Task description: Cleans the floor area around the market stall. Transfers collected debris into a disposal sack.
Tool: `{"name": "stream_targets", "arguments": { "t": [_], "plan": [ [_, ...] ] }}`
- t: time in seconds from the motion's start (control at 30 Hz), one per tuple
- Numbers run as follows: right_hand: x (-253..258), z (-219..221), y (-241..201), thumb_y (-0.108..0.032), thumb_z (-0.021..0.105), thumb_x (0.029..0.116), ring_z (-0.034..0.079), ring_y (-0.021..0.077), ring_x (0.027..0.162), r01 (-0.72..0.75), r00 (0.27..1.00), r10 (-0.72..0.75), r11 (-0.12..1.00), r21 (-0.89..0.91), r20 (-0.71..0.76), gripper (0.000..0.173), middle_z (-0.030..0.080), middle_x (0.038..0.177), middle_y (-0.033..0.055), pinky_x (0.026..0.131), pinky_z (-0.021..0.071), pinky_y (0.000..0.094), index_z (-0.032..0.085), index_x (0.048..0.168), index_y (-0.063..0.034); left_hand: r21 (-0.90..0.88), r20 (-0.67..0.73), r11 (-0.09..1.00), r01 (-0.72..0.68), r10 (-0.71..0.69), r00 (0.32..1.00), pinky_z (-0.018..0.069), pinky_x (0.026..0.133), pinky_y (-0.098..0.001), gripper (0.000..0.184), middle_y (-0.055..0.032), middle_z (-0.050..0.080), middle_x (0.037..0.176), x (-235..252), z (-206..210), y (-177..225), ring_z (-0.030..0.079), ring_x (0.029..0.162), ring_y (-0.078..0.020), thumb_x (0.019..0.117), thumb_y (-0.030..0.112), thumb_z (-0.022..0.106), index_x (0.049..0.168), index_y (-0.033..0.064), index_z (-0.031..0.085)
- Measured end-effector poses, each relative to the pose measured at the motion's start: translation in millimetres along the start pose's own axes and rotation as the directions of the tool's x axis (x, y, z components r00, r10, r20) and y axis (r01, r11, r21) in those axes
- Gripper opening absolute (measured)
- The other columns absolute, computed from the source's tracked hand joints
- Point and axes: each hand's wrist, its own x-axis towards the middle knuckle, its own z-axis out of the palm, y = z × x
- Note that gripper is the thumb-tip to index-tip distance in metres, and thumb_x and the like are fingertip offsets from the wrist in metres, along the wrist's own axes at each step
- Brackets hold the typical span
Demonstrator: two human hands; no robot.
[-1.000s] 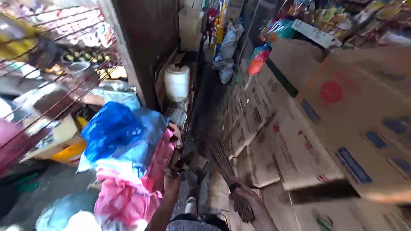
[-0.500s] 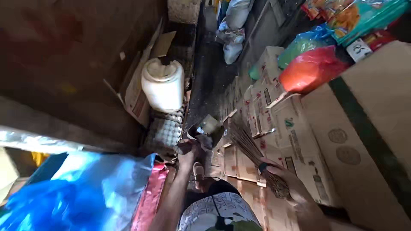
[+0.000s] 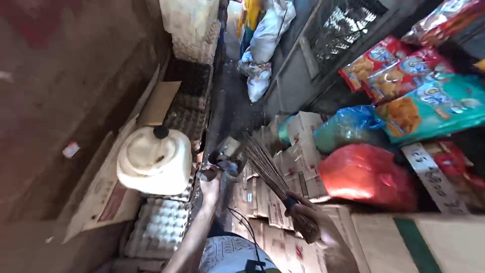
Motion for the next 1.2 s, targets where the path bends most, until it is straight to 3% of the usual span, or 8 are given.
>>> {"name": "stream_targets", "arguments": {
  "t": [0.23,0.33,0.43,0.53,0.77,0.9,1.0,1.2],
  "plan": [
    [193,-20,-76,-0.029,0.059,0.0975,0.069,0.026,0.078,-0.036,0.996,0.031,0.997,-0.069,-0.079,0.056,0.07,0.11,0.0175,0.064,0.0604,0.0418,0.049,0.151,-0.0148,0.096,0.034,0.994,0.049,-0.052,0.998,0.0586,0.085,-0.0361,0.04,-0.0133,0.067,0.11,156,95,-4,0.066,0.099,-0.0187,0.0826,-0.002,0.074,0.119,-0.0027,0.058],
    [250,-39,-112,-0.026,0.065,0.094,0.07,0.0271,0.077,0.026,0.989,-0.022,0.999,0.028,-0.148,0.065,0.07,0.109,0.018,0.061,0.0605,0.042,0.043,0.154,-0.0146,0.176,0.038,0.983,0.055,-0.062,0.997,0.0592,0.083,-0.0379,0.04,-0.0125,0.068,0.108,217,143,7,0.067,0.097,-0.0193,0.0803,0.001,0.077,0.117,-0.0003,0.061],
    [319,-80,-142,-0.03,0.066,0.0938,0.071,0.03,0.083,0.091,0.965,-0.068,0.992,0.081,-0.252,0.069,0.069,0.115,0.0192,0.065,0.0621,0.0454,0.041,0.156,-0.0151,0.104,0.079,0.994,0.045,-0.054,0.995,0.0611,0.077,-0.0389,0.036,-0.0129,0.069,0.104,289,197,7,0.069,0.091,-0.0209,0.0834,0.0,0.076,0.115,-0.0002,0.059],
    [404,-117,-172,-0.034,0.064,0.0959,0.071,0.0262,0.084,0.071,0.938,-0.064,0.997,0.006,-0.339,0.062,0.07,0.111,0.0164,0.071,0.0614,0.0443,0.047,0.15,-0.0113,0.088,0.056,0.996,0.015,-0.02,0.998,0.0595,0.079,-0.0399,0.037,-0.0151,0.066,0.114,370,248,-8,0.066,0.098,-0.0233,0.0841,0.0,0.071,0.119,-0.0011,0.058],
    [651,-238,-265,-0.019,0.075,0.0922,0.068,0.0246,0.107,-0.124,0.918,0.028,0.968,-0.218,-0.394,0.047,0.068,0.122,0.0176,0.095,0.0567,0.044,0.061,0.134,-0.0014,0.093,-0.012,0.995,0.042,-0.041,0.999,0.0604,0.076,-0.0422,0.034,-0.0149,0.062,0.117,530,401,20,0.064,0.1,-0.0245,0.0881,-0.001,0.067,0.121,0.0002,0.056],
    [772,-296,-240,-0.019,0.085,0.0799,0.064,0.037,0.118,-0.362,0.842,0.171,0.882,-0.302,-0.511,0.064,0.066,0.128,0.0219,0.102,0.051,0.06,0.061,0.138,-0.0074,0.18,-0.039,0.982,0.049,-0.043,0.998,0.0609,0.083,-0.0464,0.04,-0.0168,0.062,0.127,601,458,43,0.065,0.108,-0.0273,0.0927,0.001,0.065,0.13,-0.0002,0.052],
    [841,-332,-213,-0.02,0.086,0.0765,0.062,0.0401,0.122,-0.527,0.784,0.265,0.761,-0.377,-0.561,0.071,0.065,0.131,0.0221,0.103,0.0485,0.0642,0.059,0.142,-0.0126,0.232,0.008,0.973,-0.011,0.01,1.0,0.0626,0.081,-0.0462,0.034,-0.0165,0.064,0.124,663,492,45,0.067,0.105,-0.0275,0.0931,0.002,0.065,0.125,-0.001,0.053],
    [908,-373,-154,-0.023,0.068,0.0906,0.057,0.0469,0.126,-0.737,0.665,0.258,0.38,-0.56,-0.701,0.039,0.065,0.131,0.0236,0.103,0.042,0.073,0.07,0.128,-0.0112,0.376,0.105,0.925,0.054,-0.101,0.989,0.0616,0.087,-0.0467,0.037,-0.0136,0.062,0.13,800,590,20,0.066,0.111,-0.027,0.0951,0.005,0.067,0.13,0.0017,0.054]
  ]
}}
